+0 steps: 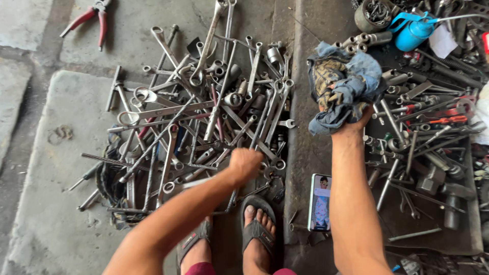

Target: The person wipes various metal tools with a cloth, picking them up one at a time from a pile on the floor and rubbing them before placing them back down. The task involves handling wrenches, sockets, and other hardware items.

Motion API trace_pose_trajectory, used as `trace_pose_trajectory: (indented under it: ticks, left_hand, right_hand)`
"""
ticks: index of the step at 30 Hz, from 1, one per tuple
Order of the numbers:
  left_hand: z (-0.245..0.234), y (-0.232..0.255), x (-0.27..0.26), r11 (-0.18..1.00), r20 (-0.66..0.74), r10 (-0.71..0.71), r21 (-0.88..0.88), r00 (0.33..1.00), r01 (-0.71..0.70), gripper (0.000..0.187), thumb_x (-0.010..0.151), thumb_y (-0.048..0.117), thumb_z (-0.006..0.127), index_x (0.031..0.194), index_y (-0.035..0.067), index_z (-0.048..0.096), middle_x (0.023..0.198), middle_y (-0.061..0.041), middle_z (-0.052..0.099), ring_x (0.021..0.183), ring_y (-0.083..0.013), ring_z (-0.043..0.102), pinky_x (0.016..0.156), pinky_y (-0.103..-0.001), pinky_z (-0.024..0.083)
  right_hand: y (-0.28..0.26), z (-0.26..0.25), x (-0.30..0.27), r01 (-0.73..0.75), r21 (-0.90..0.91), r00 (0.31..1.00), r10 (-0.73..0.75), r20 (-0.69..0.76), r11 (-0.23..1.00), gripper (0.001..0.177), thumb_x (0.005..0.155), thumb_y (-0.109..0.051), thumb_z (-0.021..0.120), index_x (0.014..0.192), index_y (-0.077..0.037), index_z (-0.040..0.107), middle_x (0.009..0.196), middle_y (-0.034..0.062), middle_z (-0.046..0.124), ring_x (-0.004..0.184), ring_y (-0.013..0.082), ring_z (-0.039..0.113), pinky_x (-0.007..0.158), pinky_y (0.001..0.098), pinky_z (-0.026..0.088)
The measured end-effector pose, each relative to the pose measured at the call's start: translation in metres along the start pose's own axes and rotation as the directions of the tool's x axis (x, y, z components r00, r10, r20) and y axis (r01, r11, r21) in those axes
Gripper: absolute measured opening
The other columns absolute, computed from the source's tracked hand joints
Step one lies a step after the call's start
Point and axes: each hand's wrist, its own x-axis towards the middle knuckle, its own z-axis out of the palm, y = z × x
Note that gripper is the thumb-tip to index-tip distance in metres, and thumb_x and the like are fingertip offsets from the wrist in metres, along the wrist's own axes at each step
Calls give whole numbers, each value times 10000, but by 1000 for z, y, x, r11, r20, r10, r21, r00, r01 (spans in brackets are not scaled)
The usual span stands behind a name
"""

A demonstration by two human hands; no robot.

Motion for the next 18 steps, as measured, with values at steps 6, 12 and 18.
trace_pose_trajectory:
  ticks: [6,12,18]
  left_hand:
    - [-81,-48,61,987,-336,-123,-144,934,78,159,890,97,562,895,60,716,854,-188,740,744,-354,726,622,-478,564]
    - [-113,-70,139,1000,-500,-14,-3,866,14,149,866,96,581,942,44,699,1017,-165,674,915,-338,661,670,-450,560]
    - [-109,-88,223,998,-472,-10,49,882,37,148,874,131,619,987,118,713,1101,-67,674,1070,-278,614,825,-439,493]
  right_hand:
    - [-7,-3,9,-4,9,1000,4,-5,1000,402,999,-388,519,1175,-54,657,1091,101,721,985,250,715,929,416,596]
    - [-19,-16,23,-7,-1,1000,7,-22,1000,409,991,-399,513,1164,-61,665,1086,97,725,978,248,717,924,414,593]
    - [-26,-30,44,-75,-27,997,74,-31,997,416,983,-409,508,1153,-67,673,1082,93,729,972,245,718,919,413,591]
